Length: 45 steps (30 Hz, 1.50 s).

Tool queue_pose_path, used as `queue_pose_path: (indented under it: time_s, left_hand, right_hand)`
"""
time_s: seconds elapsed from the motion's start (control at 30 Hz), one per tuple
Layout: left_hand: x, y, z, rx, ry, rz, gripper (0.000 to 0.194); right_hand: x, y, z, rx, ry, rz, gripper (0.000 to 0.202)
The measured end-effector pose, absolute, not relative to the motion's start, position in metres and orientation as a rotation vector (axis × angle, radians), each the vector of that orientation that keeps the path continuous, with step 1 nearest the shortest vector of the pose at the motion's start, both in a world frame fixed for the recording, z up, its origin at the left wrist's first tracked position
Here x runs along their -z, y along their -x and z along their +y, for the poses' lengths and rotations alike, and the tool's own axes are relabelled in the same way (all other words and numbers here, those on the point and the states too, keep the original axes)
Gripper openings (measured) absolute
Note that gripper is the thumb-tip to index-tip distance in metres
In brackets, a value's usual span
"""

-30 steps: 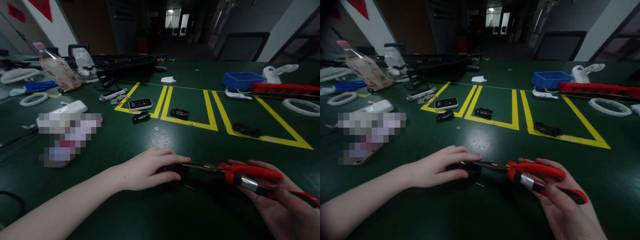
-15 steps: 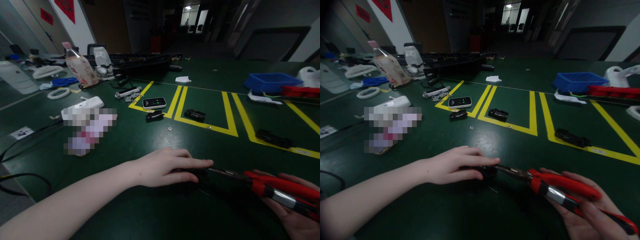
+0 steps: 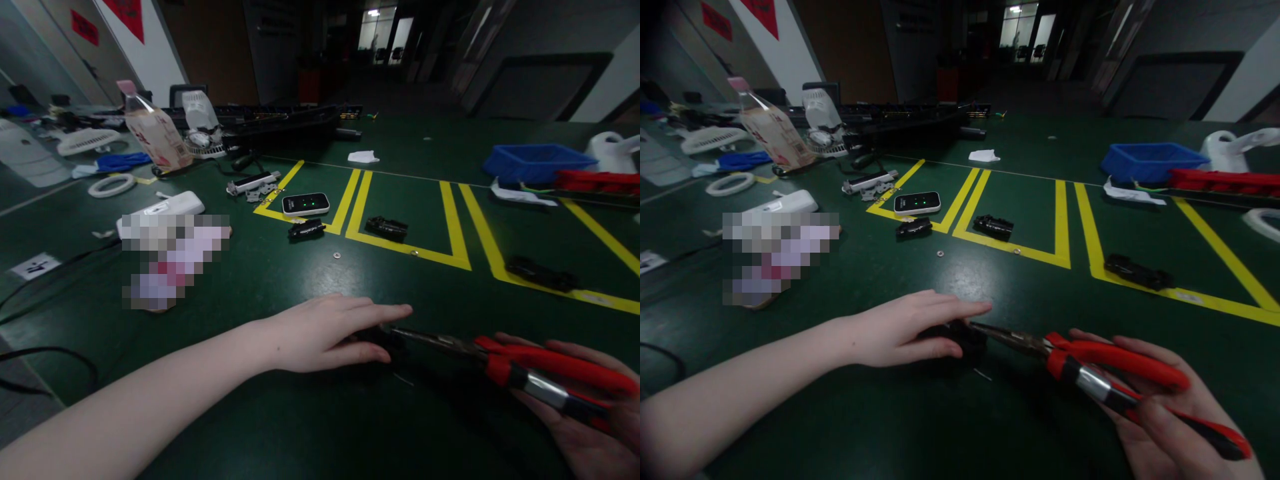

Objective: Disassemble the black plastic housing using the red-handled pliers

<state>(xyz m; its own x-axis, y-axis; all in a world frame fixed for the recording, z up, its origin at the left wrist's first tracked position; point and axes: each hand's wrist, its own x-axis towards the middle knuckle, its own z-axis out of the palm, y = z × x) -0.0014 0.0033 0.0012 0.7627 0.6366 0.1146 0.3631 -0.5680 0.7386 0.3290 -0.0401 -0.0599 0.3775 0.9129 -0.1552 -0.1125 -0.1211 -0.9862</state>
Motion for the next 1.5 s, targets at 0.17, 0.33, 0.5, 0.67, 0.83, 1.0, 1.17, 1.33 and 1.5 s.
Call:
queue_pose_path:
  time_s: [0.17,0.33,0.5,0.67,0.83,1.0,1.17,1.33,1.5]
  left_hand:
    - [-0.003,0.001,0.003,-0.491,-2.135,0.78,0.059]
    - [-0.003,0.002,0.003,-0.511,-2.086,0.769,0.059]
    - [-0.001,0.004,0.005,-0.553,-2.03,0.823,0.064]
    - [-0.003,0.003,0.005,-0.513,-2.039,0.861,0.052]
    - [-0.001,0.0,0.004,-0.52,-2.02,0.817,0.063]
    - [-0.002,-0.001,0.004,-0.502,-2.034,0.82,0.059]
    - [-0.004,-0.002,0.003,-0.449,-2.183,0.871,0.057]
    - [-0.003,-0.004,0.002,-0.425,-2.257,0.883,0.056]
    - [-0.003,-0.003,0.003,-0.416,-2.261,0.877,0.057]
  right_hand:
    - [0.044,-0.315,-0.036,-1.034,1.491,-0.606,0.062]
    - [0.039,-0.311,-0.037,-1.069,1.508,-0.504,0.071]
    - [0.035,-0.307,-0.039,-1.086,1.5,-0.466,0.073]
    - [0.034,-0.308,-0.042,-1.083,1.481,-0.551,0.067]
    - [0.027,-0.3,-0.042,-1.047,1.464,-0.758,0.062]
    - [0.021,-0.294,-0.041,-1.062,1.44,-0.806,0.061]
    - [0.028,-0.302,-0.045,-1.09,1.413,-0.734,0.06]
    - [0.027,-0.299,-0.046,-1.103,1.38,-0.828,0.062]
    - [0.023,-0.296,-0.044,-1.064,1.367,-0.882,0.059]
